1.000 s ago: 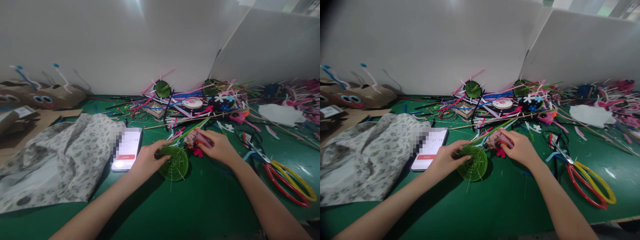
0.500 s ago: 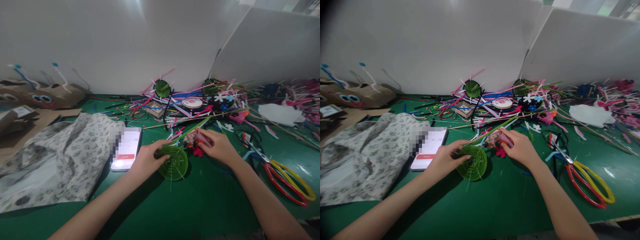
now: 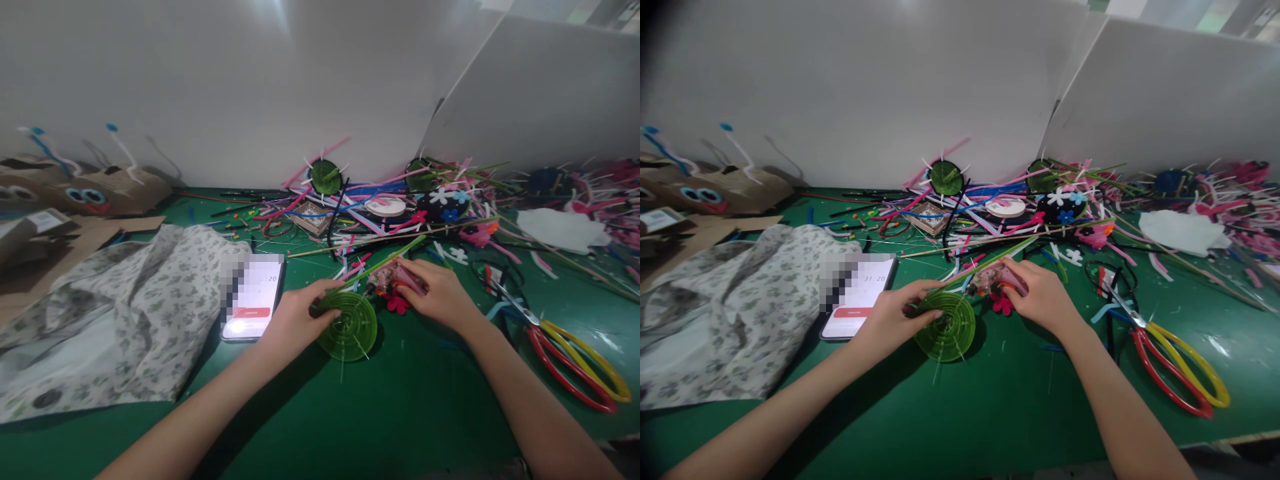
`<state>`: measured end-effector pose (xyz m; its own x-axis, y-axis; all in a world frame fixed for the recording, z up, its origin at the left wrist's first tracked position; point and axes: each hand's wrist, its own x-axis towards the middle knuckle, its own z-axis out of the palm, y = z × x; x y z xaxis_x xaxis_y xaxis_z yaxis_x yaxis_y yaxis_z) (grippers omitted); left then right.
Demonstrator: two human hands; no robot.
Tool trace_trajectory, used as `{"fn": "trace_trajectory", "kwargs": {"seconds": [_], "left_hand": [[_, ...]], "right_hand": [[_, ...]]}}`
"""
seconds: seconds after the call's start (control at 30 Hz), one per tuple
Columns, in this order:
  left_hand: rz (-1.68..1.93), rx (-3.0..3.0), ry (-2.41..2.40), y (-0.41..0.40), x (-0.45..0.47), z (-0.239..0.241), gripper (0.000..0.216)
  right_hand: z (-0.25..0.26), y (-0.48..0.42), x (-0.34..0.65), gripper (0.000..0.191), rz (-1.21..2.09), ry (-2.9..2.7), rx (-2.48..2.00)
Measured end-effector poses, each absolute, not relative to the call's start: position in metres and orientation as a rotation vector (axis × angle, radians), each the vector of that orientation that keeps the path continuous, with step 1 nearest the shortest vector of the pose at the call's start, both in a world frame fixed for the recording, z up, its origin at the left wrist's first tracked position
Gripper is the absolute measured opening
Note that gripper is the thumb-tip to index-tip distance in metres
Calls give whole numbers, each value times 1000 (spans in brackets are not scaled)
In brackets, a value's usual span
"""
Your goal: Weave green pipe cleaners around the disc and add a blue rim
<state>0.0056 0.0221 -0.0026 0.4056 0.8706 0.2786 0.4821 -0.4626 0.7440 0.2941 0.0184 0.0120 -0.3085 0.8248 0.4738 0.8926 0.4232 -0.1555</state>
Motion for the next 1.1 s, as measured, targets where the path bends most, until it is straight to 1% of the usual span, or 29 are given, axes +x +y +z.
{"fn": "trace_trajectory", "kwargs": {"seconds": [0.47,1.1], "left_hand": [[902,2122,1156,22,6,-3,43],[882,2103,1157,22,6,-1,41]], "right_hand": [[12,18,295,49,-172,-2211,-1470],[13,18,295,48,-142,-2213,-1469]]}}
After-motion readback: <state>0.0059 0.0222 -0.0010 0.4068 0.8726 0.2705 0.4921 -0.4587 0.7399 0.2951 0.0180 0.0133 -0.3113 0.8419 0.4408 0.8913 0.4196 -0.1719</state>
